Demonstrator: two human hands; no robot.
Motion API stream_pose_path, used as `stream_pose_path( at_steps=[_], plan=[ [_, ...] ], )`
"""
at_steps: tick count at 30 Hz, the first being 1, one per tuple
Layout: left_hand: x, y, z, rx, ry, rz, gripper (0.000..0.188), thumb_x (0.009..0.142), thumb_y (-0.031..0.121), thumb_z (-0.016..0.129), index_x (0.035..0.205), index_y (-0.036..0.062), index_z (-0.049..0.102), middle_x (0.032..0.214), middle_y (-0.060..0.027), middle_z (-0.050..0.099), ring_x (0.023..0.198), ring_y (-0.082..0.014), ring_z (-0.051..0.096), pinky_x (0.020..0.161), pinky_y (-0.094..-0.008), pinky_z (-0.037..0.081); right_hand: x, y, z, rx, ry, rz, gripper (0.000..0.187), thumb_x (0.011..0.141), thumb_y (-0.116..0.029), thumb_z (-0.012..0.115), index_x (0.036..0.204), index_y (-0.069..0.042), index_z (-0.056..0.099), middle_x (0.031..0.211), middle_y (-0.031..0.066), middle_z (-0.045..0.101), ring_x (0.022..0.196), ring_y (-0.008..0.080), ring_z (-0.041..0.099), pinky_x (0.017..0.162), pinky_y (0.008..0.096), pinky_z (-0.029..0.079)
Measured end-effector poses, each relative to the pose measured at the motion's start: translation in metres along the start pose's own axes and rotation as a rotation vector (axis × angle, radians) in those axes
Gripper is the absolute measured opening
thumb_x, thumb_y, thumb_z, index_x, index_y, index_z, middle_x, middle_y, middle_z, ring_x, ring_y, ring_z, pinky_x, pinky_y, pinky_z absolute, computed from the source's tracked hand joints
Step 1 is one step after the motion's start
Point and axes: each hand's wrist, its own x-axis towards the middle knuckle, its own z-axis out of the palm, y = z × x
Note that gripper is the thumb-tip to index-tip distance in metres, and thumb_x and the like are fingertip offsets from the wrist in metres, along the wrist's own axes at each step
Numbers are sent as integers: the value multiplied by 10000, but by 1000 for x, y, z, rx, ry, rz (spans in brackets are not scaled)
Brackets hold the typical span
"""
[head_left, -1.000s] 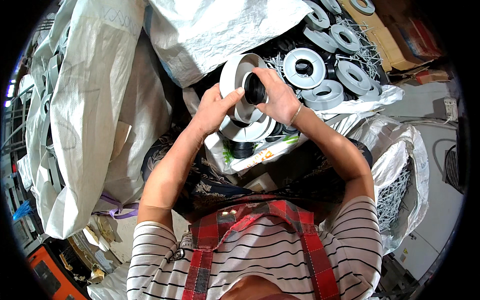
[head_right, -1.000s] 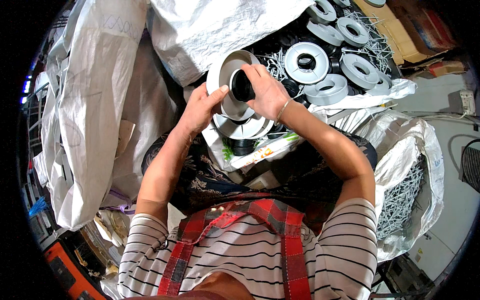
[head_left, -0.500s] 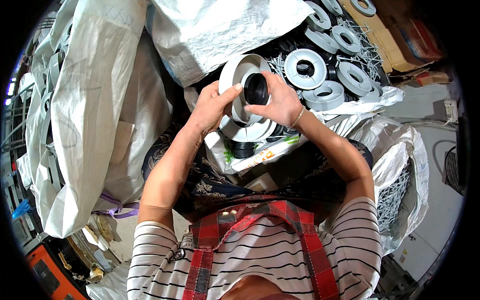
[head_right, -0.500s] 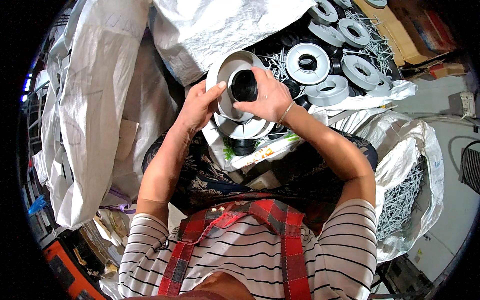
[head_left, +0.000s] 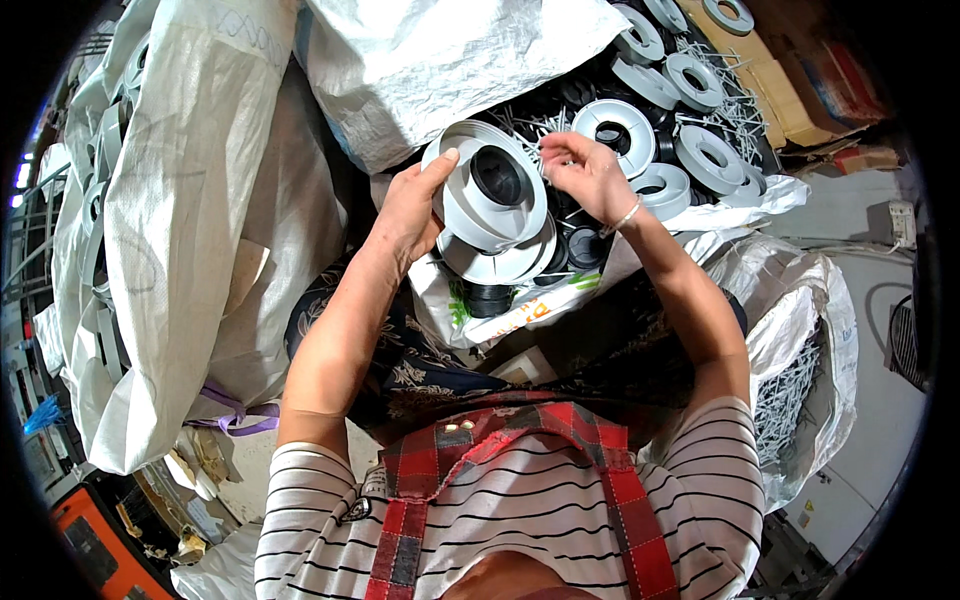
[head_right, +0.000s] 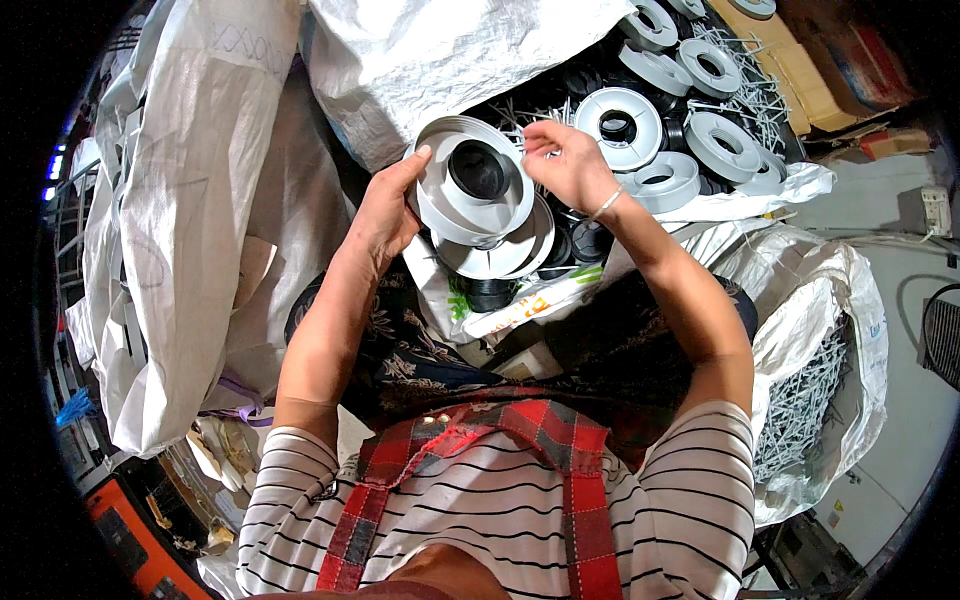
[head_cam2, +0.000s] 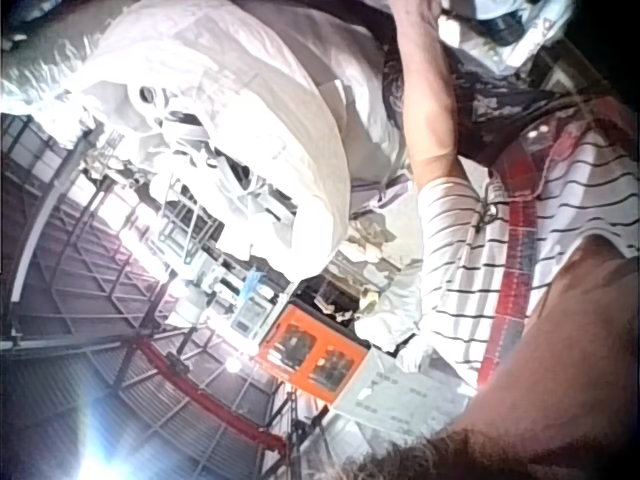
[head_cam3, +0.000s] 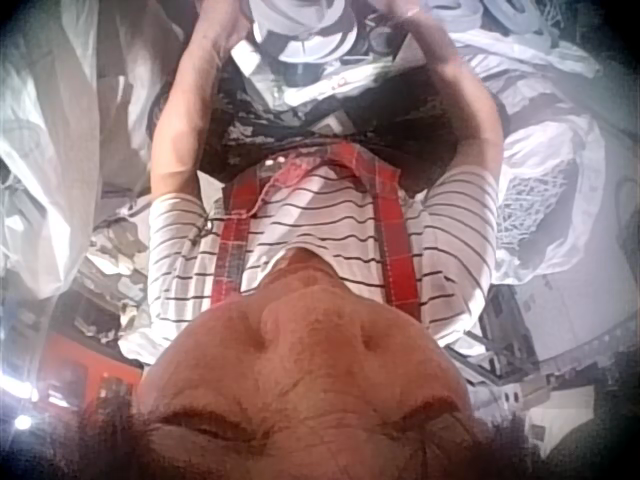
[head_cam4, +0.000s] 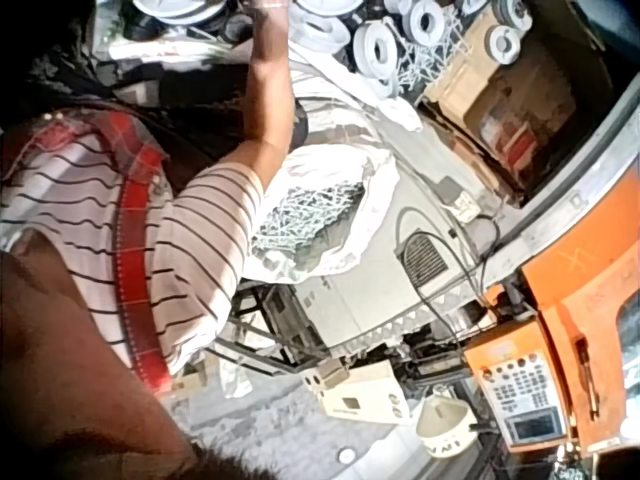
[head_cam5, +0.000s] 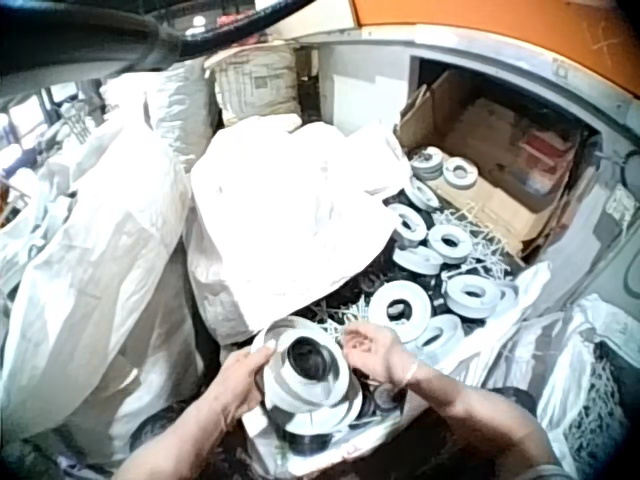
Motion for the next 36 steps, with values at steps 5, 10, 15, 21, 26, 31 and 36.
stream_pose_path(
  at_steps=[5,10,15,21,26,31,36],
  plan=[
    [-4,0,9,-42,-69,-31,393,919,253,558,1162,-56,526,1080,-144,619,963,-204,611,865,-345,487,-11,-26,16,-172,-127,-87,749,676,-258,807,1276,33,468,1163,136,529,963,158,540,822,271,449],
    [-7,-10,10,241,-122,95,342,862,153,584,1141,-38,533,995,-88,627,843,-122,599,775,-283,498,-13,-32,19,-379,-137,-31,756,634,-279,806,1222,70,483,1050,130,507,852,175,539,744,279,468],
    [-2,-2,3,454,-142,26,288,807,87,558,1064,-41,573,878,-55,643,716,-98,590,655,-253,494,-18,-44,17,-666,-269,-306,780,593,-275,766,1215,56,431,1150,196,473,1087,330,468,926,364,433],
    [1,2,3,351,-102,-60,276,884,261,621,978,2,627,807,-29,641,669,-77,589,601,-225,489,-26,-40,20,-700,-165,-444,736,591,-241,763,1186,38,433,1140,187,476,1092,328,450,916,378,426],
    [-7,-10,3,634,-98,43,363,890,361,613,979,9,622,831,-10,626,684,-71,542,621,-231,454,-22,-24,24,-241,-51,24,714,562,-143,761,1162,58,431,1108,195,483,1056,364,467,919,384,426],
    [-7,5,8,828,-57,110,376,875,375,625,869,-1,632,722,9,588,615,-60,500,553,-231,425,-28,-36,19,-665,-225,-500,739,560,-173,759,1189,30,427,1116,166,475,1075,327,456,867,385,456],
    [-8,11,15,471,-49,-44,380,880,393,611,954,21,624,798,1,605,686,-58,529,606,-223,433,-32,-37,24,-558,-78,-265,723,581,-269,784,1153,36,463,1115,206,482,1059,330,495,881,364,458]
  ],
)
